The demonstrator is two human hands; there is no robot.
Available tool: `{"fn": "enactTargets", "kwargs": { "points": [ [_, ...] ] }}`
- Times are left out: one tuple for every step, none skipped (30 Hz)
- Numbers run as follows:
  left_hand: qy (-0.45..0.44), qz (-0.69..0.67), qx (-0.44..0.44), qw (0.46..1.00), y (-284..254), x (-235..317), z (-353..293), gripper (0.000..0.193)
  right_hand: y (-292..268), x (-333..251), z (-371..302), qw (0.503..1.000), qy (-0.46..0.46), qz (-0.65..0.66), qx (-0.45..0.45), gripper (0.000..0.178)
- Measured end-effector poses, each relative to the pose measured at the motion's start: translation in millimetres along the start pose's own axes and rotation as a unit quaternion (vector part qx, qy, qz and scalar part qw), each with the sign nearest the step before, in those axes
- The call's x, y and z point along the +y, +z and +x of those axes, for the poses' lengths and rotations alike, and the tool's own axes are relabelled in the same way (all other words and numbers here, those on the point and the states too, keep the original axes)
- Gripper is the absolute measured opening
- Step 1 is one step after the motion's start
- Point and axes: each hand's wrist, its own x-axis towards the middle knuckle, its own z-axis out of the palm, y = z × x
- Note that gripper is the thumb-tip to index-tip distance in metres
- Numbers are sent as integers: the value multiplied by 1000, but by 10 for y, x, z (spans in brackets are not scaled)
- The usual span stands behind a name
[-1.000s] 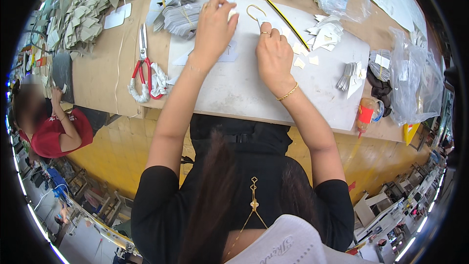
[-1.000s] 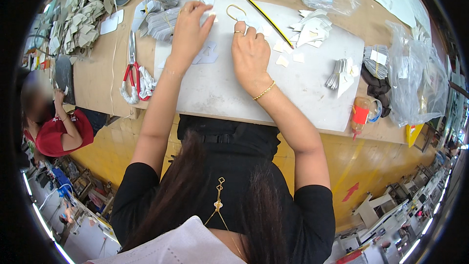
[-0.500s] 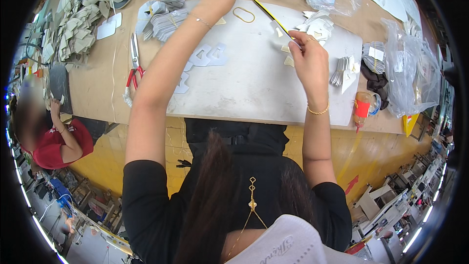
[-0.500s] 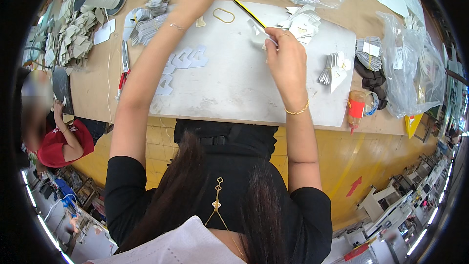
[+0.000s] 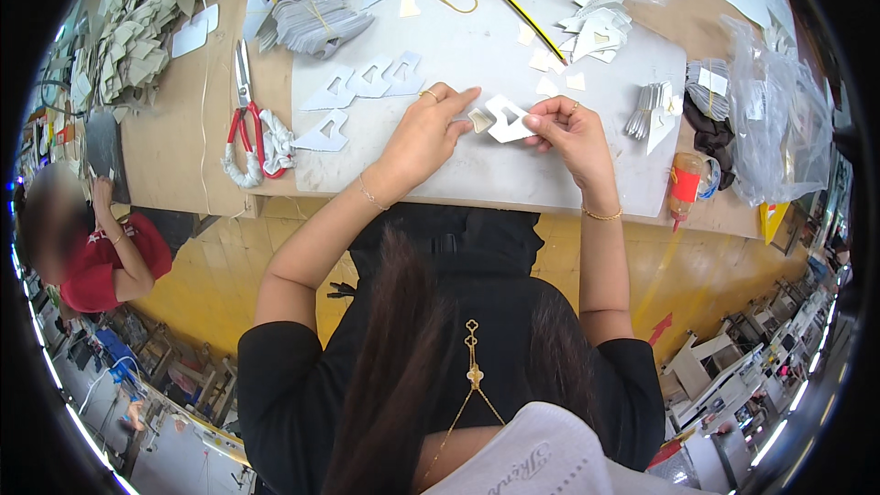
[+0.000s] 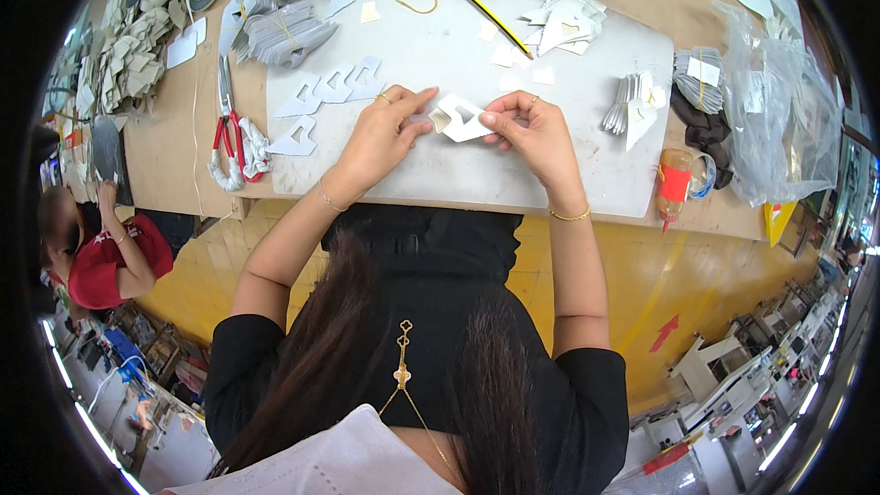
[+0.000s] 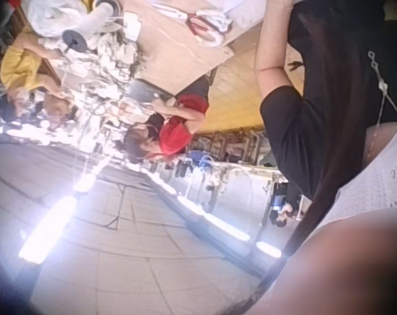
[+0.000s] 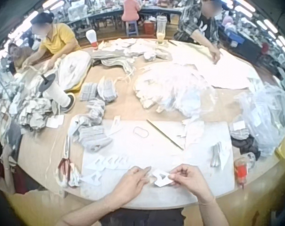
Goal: The person folds small white fabric pieces by hand at a workbench. They pick up each piece, fold it in half, and place it on the table, repeating the process for multiple items.
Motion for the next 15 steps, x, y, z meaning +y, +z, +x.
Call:
{"fn": "enactTargets", "kwargs": {
  "points": [
    [-7, -15, 19, 1000, 20, -40, -33, 38, 44, 6, 15, 1000, 6, -16, 4, 17],
    [-9, -16, 39, 999, 39, -76, -80, 38, 89, 7, 26, 999, 11, -31, 8, 17],
    [-13, -18, 57, 998, 57, -106, -138, 38, 130, 3, 38, 998, 22, -50, 17, 16],
    [-28, -20, 67, 997, 75, -132, -197, 38, 167, -3, 45, 998, 18, -57, 16, 16],
    [12, -19, 74, 997, 92, -149, -263, 36, 199, -11, 49, 997, 20, -69, 20, 17],
    [40, -18, 74, 996, 110, -155, -343, 34, 227, -15, 45, 996, 19, -79, 23, 17],
    [68, -21, 74, 995, 130, -157, -410, 32, 251, -18, 41, 995, 23, -98, 22, 17],
    [97, 17, 80, 992, 152, -155, -460, 31, 271, -20, 38, 993, 23, -115, 19, 17],
    [126, 51, 86, 987, 171, -150, -503, 31, 290, -17, 36, 991, 16, -130, 14, 17],
    [154, 84, 91, 980, 185, -149, -526, 30, 307, -13, 37, 990, 18, -136, 17, 17],
    [165, 103, 89, 977, 196, -151, -538, 31, 320, -6, 37, 990, 14, -141, 18, 17],
    [175, 121, 87, 973, 205, -152, -546, 32, 331, 2, 36, 989, 9, -145, 18, 18],
    [182, 139, 86, 970, 212, -153, -549, 33, 342, 10, 37, 988, 2, -150, 22, 18],
    [191, 148, 83, 967, 219, -156, -548, 34, 355, 18, 37, 988, -5, -155, 26, 19],
    [197, 157, 80, 964, 225, -160, -540, 35, 363, 24, 38, 987, -6, -160, 31, 20]
  ]
}}
